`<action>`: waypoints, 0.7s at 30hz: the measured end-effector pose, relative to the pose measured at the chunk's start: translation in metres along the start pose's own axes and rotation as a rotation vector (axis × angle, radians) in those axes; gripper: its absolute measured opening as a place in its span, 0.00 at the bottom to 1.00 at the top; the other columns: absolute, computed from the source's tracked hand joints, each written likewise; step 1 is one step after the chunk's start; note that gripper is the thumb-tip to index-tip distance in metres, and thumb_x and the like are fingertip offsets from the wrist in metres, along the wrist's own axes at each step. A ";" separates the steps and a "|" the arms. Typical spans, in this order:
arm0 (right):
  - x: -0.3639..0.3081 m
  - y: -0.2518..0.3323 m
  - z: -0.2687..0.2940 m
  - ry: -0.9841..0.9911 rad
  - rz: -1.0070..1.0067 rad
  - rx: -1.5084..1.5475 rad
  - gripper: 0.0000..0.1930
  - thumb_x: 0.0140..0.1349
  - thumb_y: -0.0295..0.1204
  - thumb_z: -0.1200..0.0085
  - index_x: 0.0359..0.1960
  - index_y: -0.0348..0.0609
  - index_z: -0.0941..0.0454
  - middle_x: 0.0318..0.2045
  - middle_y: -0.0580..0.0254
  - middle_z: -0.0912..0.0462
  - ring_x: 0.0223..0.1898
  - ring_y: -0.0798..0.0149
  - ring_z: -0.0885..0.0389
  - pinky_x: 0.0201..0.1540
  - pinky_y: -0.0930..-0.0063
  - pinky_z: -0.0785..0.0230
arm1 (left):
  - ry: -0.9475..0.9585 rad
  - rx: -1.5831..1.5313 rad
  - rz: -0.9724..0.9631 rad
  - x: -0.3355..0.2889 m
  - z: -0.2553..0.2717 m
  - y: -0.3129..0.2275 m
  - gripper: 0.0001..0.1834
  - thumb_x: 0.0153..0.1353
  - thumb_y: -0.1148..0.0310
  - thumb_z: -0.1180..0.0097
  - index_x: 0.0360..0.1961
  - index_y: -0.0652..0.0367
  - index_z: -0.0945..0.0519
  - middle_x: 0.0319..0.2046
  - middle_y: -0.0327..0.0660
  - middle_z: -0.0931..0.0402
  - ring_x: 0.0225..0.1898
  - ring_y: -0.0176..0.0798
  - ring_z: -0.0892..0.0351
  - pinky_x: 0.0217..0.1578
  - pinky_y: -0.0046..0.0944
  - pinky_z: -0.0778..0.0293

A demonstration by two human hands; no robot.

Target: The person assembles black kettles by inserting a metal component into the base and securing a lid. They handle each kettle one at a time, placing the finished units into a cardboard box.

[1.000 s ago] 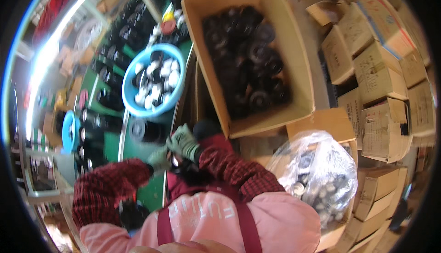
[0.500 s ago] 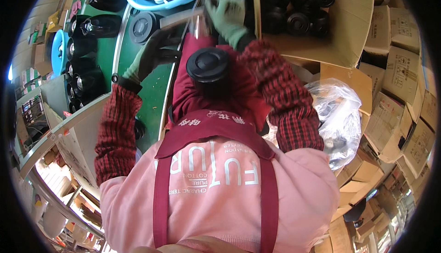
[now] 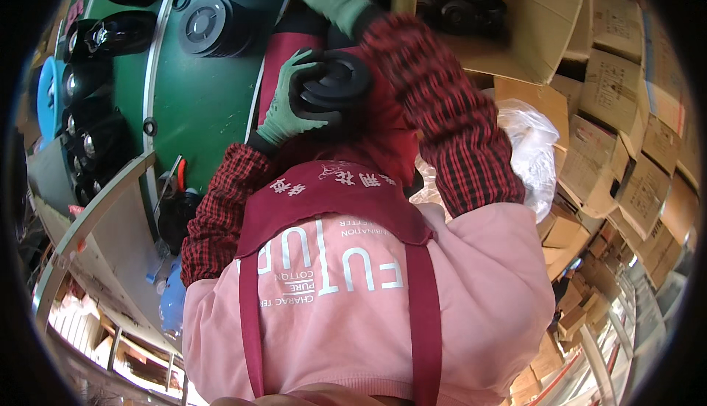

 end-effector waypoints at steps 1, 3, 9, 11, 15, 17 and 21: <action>-0.017 0.011 0.023 0.006 -0.050 0.196 0.27 0.68 0.44 0.43 0.63 0.42 0.24 0.58 0.48 0.23 0.58 0.46 0.25 0.60 0.45 0.34 | -0.059 0.029 -0.027 -0.005 -0.003 -0.002 0.52 0.37 0.52 0.12 0.63 0.57 0.25 0.69 0.53 0.32 0.74 0.64 0.38 0.73 0.60 0.38; -0.076 -0.004 0.044 0.056 -0.220 0.491 0.20 0.66 0.34 0.33 0.58 0.45 0.19 0.56 0.47 0.20 0.59 0.42 0.22 0.63 0.48 0.29 | -0.148 0.087 -0.121 -0.007 -0.006 -0.009 0.50 0.36 0.52 0.12 0.61 0.57 0.24 0.66 0.52 0.30 0.71 0.66 0.35 0.72 0.61 0.37; -0.204 -0.016 0.079 0.437 -0.870 1.132 0.23 0.79 0.37 0.47 0.70 0.39 0.27 0.65 0.53 0.21 0.69 0.57 0.26 0.74 0.64 0.37 | -0.356 0.151 -0.330 -0.037 0.069 -0.091 0.51 0.30 0.48 0.10 0.57 0.52 0.23 0.59 0.47 0.27 0.68 0.65 0.33 0.68 0.66 0.37; -0.157 0.040 0.094 0.578 -0.409 1.088 0.31 0.72 0.41 0.39 0.72 0.40 0.29 0.70 0.48 0.26 0.74 0.50 0.33 0.77 0.57 0.42 | -0.727 0.077 -0.187 -0.063 0.134 -0.079 0.42 0.43 0.47 0.21 0.57 0.54 0.23 0.58 0.48 0.25 0.62 0.58 0.26 0.64 0.58 0.30; -0.093 0.162 0.091 0.647 -0.100 0.970 0.39 0.58 0.36 0.27 0.71 0.39 0.29 0.74 0.44 0.32 0.75 0.42 0.33 0.74 0.52 0.37 | -0.936 -1.080 0.329 -0.097 0.209 -0.015 0.36 0.79 0.37 0.60 0.64 0.59 0.22 0.57 0.47 0.18 0.55 0.47 0.16 0.57 0.48 0.19; -0.073 0.204 0.054 0.596 0.074 0.893 0.38 0.57 0.34 0.27 0.69 0.38 0.28 0.70 0.42 0.27 0.70 0.42 0.26 0.70 0.55 0.31 | -0.745 -1.259 0.422 -0.129 0.214 0.037 0.38 0.76 0.34 0.56 0.63 0.59 0.22 0.56 0.47 0.18 0.55 0.48 0.16 0.59 0.48 0.19; -0.051 0.252 -0.009 0.681 -0.222 0.984 0.31 0.59 0.26 0.29 0.64 0.31 0.24 0.53 0.52 0.14 0.55 0.60 0.15 0.63 0.66 0.25 | -0.838 -1.543 0.714 -0.194 0.203 0.084 0.35 0.70 0.45 0.37 0.67 0.60 0.27 0.66 0.50 0.28 0.64 0.52 0.23 0.63 0.53 0.22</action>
Point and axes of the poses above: each hand's wrist, its own x-axis towards the middle knuckle, its own z-axis out of the back of the hand, y = z × x, the point moved 7 cm from there along x, towards the middle knuckle
